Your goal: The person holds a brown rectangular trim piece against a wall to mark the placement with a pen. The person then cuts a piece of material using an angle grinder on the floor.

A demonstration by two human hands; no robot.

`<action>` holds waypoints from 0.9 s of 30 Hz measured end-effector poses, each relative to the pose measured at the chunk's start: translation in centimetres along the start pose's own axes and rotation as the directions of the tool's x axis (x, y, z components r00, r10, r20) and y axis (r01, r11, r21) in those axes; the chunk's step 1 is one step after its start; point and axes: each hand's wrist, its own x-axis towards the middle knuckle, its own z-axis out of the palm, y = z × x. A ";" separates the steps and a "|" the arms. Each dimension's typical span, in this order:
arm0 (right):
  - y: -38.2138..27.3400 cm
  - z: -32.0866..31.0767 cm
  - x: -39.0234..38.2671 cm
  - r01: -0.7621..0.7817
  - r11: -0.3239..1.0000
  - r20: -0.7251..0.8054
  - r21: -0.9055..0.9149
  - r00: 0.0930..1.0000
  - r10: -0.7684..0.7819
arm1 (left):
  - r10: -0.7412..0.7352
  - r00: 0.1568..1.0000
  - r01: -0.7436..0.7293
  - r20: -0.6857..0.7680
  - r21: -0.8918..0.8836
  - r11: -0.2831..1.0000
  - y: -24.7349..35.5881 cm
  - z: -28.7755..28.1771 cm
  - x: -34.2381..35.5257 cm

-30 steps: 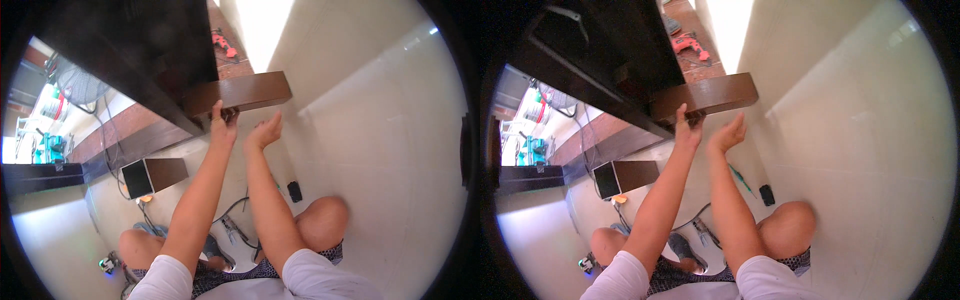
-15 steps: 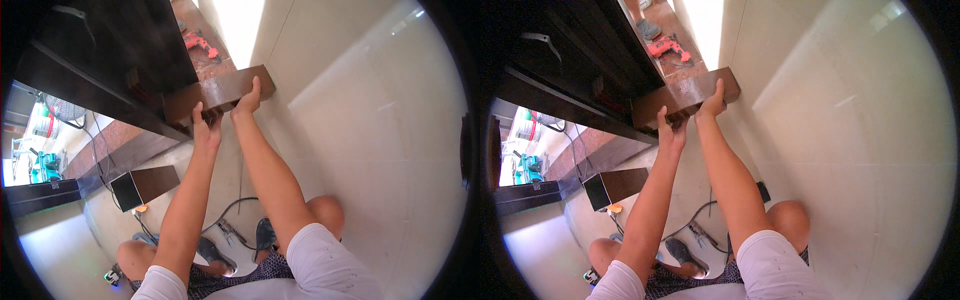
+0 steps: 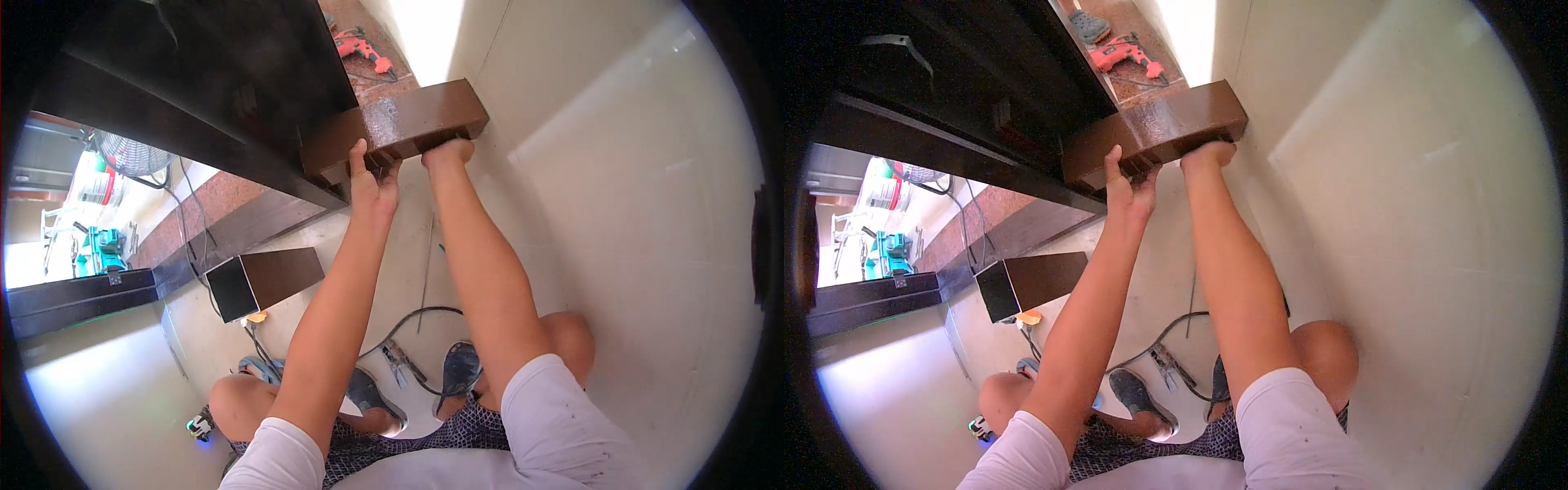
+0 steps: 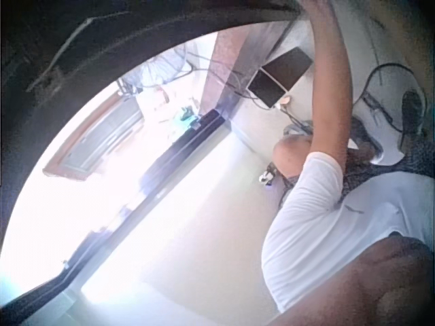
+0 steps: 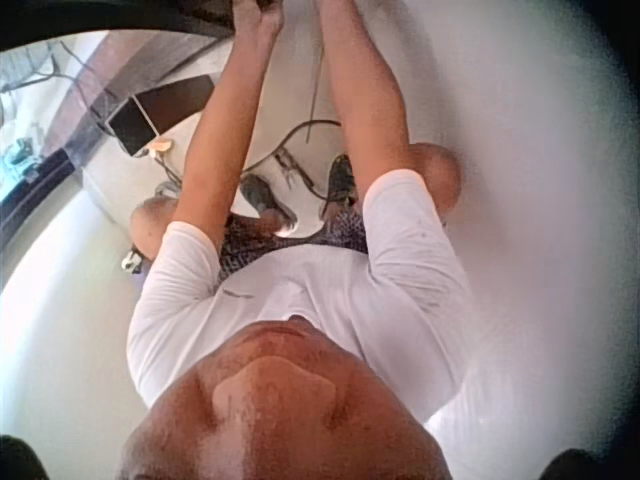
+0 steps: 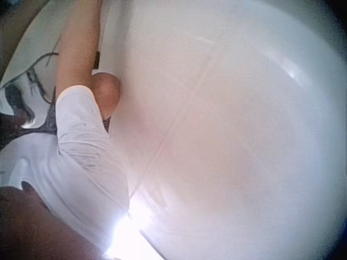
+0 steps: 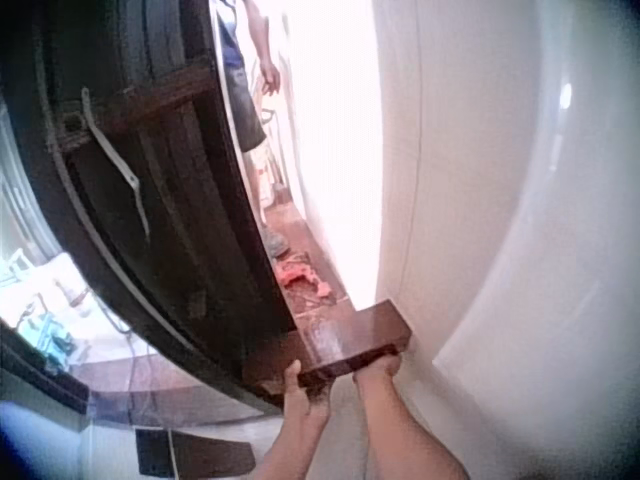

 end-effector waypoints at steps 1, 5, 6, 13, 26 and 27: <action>0.4 -0.8 -0.3 -0.037 0.999 0.025 0.005 0.999 0.037 | 0.051 0.996 -0.047 -0.069 0.047 0.998 0.0 -0.1 -0.6; 1.0 -0.1 -0.7 0.083 0.995 0.124 -0.054 0.989 -0.076 | 0.073 0.997 -0.072 -0.003 0.053 0.996 0.2 -0.2 -0.5; 0.9 0.4 -0.6 0.053 0.999 0.094 -0.007 0.994 -0.052 | 0.074 0.997 -0.075 0.032 0.049 0.996 -0.1 -0.3 -0.4; 0.7 0.0 -3.8 0.140 0.990 -0.103 0.032 0.985 -0.136 | 0.070 0.997 -0.071 0.029 0.047 0.996 -0.4 -1.3 -0.6; -0.6 3.1 -5.0 0.147 0.852 -0.164 -0.502 0.951 -0.261 | 0.071 0.996 -0.081 0.055 0.214 0.973 -1.5 -0.4 -0.7; -0.8 3.1 -5.2 0.136 0.788 -0.222 -0.601 0.919 -0.327 | 0.065 0.997 -0.072 0.038 0.223 0.972 -1.6 -0.6 -0.6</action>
